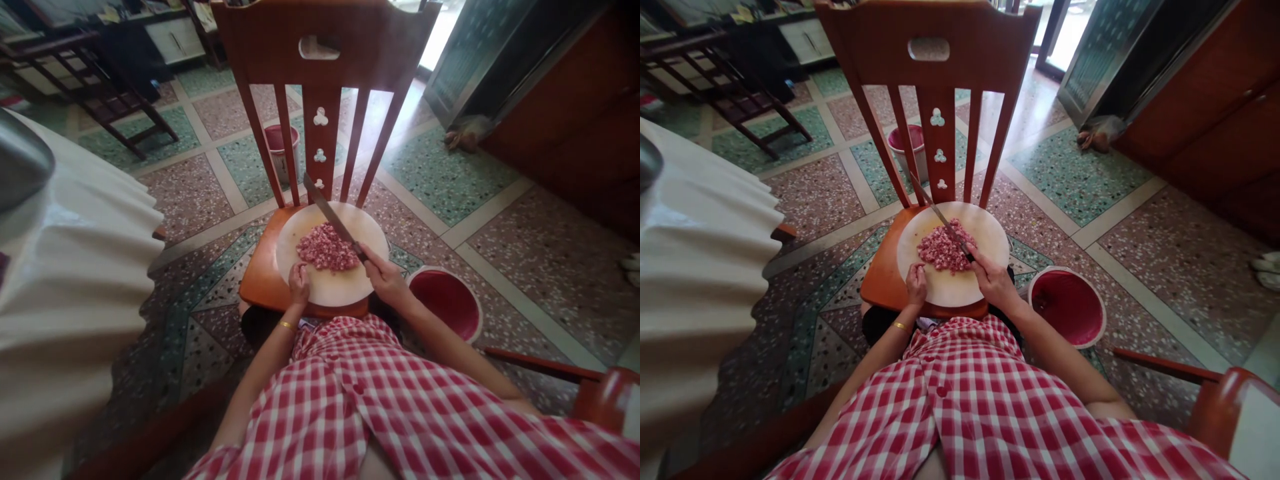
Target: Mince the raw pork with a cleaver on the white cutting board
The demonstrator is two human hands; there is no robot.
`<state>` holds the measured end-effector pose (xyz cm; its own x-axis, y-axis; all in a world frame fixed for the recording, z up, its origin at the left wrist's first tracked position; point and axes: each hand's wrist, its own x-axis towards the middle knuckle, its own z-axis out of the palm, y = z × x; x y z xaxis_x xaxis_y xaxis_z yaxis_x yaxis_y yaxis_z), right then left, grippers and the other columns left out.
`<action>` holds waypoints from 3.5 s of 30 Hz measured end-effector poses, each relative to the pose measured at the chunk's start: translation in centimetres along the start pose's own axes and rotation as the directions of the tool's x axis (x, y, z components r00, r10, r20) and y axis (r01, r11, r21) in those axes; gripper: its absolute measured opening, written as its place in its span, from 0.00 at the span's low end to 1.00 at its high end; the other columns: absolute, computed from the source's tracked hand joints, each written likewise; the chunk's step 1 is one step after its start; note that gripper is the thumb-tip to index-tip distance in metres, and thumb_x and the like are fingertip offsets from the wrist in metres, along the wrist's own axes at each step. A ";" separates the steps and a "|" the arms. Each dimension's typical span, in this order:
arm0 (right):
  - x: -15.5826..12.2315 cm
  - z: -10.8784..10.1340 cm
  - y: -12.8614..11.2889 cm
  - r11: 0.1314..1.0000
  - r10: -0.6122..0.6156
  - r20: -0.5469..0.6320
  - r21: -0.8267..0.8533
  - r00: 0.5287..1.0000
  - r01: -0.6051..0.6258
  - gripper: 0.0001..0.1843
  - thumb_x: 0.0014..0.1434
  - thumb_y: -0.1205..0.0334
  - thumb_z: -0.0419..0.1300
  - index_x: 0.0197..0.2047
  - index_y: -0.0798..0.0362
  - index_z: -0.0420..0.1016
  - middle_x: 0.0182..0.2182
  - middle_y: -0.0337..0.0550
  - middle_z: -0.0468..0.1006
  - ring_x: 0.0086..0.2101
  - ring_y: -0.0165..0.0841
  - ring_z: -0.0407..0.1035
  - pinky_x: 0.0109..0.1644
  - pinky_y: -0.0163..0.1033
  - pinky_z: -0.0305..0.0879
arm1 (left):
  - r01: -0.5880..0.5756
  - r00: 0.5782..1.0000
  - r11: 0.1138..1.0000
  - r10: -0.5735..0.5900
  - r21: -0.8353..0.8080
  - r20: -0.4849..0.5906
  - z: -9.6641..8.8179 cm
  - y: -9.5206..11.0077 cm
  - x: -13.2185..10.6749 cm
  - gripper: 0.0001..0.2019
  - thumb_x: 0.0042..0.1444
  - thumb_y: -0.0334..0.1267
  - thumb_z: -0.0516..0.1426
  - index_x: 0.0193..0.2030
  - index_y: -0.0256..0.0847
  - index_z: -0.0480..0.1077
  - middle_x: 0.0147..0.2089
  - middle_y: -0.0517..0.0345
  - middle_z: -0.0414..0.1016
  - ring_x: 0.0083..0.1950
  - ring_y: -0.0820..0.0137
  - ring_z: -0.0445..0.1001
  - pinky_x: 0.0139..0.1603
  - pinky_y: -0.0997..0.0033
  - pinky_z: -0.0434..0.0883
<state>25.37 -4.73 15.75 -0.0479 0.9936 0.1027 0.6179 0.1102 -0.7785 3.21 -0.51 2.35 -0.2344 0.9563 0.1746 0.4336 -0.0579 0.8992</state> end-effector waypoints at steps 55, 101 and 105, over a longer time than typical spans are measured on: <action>0.7 2.0 2.5 0.978 0.121 -0.002 -0.172 0.993 -0.119 0.26 0.61 0.61 0.49 0.63 0.48 0.57 0.50 0.44 0.73 0.45 0.40 0.71 0.49 0.42 0.66 | -0.032 0.999 0.999 0.032 -0.003 -0.005 0.0 -0.4 0.0 0.10 0.59 0.36 0.45 0.38 0.40 0.66 0.35 0.55 0.68 0.39 0.69 0.68 0.44 0.69 0.65; 3.3 -1.6 2.7 0.989 0.136 -0.070 -0.045 0.988 -0.139 0.25 0.61 0.53 0.48 0.61 0.48 0.60 0.44 0.41 0.77 0.41 0.36 0.72 0.45 0.40 0.66 | -0.067 0.997 0.998 0.067 0.008 0.036 -0.1 -0.4 0.1 0.10 0.59 0.36 0.44 0.39 0.40 0.65 0.37 0.54 0.68 0.41 0.68 0.68 0.46 0.67 0.65; 3.5 0.5 3.2 0.985 0.163 -0.075 -0.051 0.984 -0.167 0.26 0.60 0.57 0.49 0.61 0.47 0.60 0.47 0.44 0.75 0.44 0.38 0.71 0.47 0.41 0.65 | -0.059 0.998 0.998 0.059 0.009 0.031 -0.2 -0.3 0.1 0.10 0.59 0.36 0.44 0.39 0.40 0.65 0.37 0.54 0.68 0.41 0.68 0.68 0.45 0.67 0.65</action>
<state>26.76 -0.91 13.29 0.1121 0.9935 0.0205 0.6564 -0.0585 -0.7522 2.93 -0.47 2.16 -0.1820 0.9596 0.2146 0.4547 -0.1114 0.8836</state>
